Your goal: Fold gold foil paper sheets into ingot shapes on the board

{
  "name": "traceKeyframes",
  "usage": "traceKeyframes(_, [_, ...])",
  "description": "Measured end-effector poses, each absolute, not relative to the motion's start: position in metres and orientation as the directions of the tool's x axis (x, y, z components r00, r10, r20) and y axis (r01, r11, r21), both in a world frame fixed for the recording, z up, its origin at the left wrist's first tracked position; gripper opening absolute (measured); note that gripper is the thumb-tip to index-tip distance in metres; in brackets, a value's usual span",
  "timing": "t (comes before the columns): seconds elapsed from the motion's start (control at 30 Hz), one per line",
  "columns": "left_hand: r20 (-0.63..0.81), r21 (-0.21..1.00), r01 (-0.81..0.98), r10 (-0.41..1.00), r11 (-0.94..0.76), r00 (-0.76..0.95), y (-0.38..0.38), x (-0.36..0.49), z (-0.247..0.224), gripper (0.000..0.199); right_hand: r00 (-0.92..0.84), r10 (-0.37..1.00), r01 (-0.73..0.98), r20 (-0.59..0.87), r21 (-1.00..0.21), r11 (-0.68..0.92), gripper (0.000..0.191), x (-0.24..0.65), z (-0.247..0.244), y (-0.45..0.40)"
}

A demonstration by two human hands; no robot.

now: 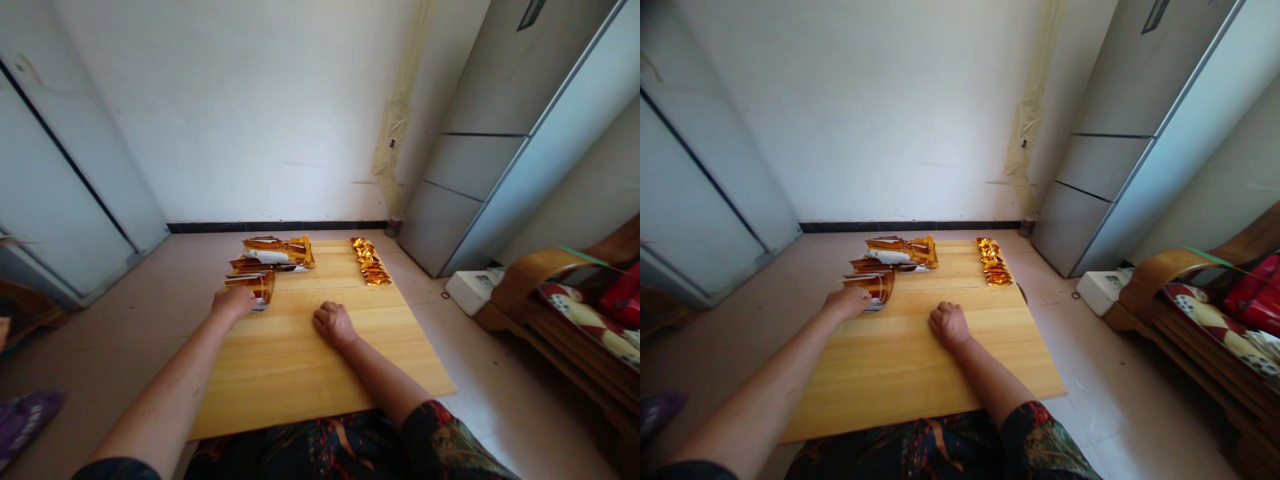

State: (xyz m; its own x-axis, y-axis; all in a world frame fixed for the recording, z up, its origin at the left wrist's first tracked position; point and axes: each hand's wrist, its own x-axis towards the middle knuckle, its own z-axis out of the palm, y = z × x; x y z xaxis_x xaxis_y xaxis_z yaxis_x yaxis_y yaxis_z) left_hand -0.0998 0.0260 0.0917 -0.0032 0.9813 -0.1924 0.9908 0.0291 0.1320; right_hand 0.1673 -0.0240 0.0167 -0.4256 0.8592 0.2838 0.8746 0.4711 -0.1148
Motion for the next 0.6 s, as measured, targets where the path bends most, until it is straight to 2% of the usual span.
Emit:
traceKeyframes(0.17, [-0.186, 0.169, 0.983, 0.982, 0.068, -0.036, 0.024, -0.100, 0.086, 0.016, -0.423, 0.857, 0.872, 0.294, -0.126, 0.474, 0.025, 0.167, 0.016, -0.023])
traceKeyframes(0.4, [-0.074, 0.028, 0.998, 0.996, 0.048, -0.045, 0.020, -0.096, 0.095, 0.026, -0.426, 0.853, 0.873, 0.301, -0.112, 0.475, 0.024, 0.167, 0.013, -0.023])
traceKeyframes(0.6, [-0.034, 0.111, 0.994, 0.999, -0.010, 0.014, 0.023, -0.108, 0.090, 0.025, -0.422, 0.847, 0.876, 0.323, -0.098, 0.473, 0.023, 0.167, 0.010, -0.022])
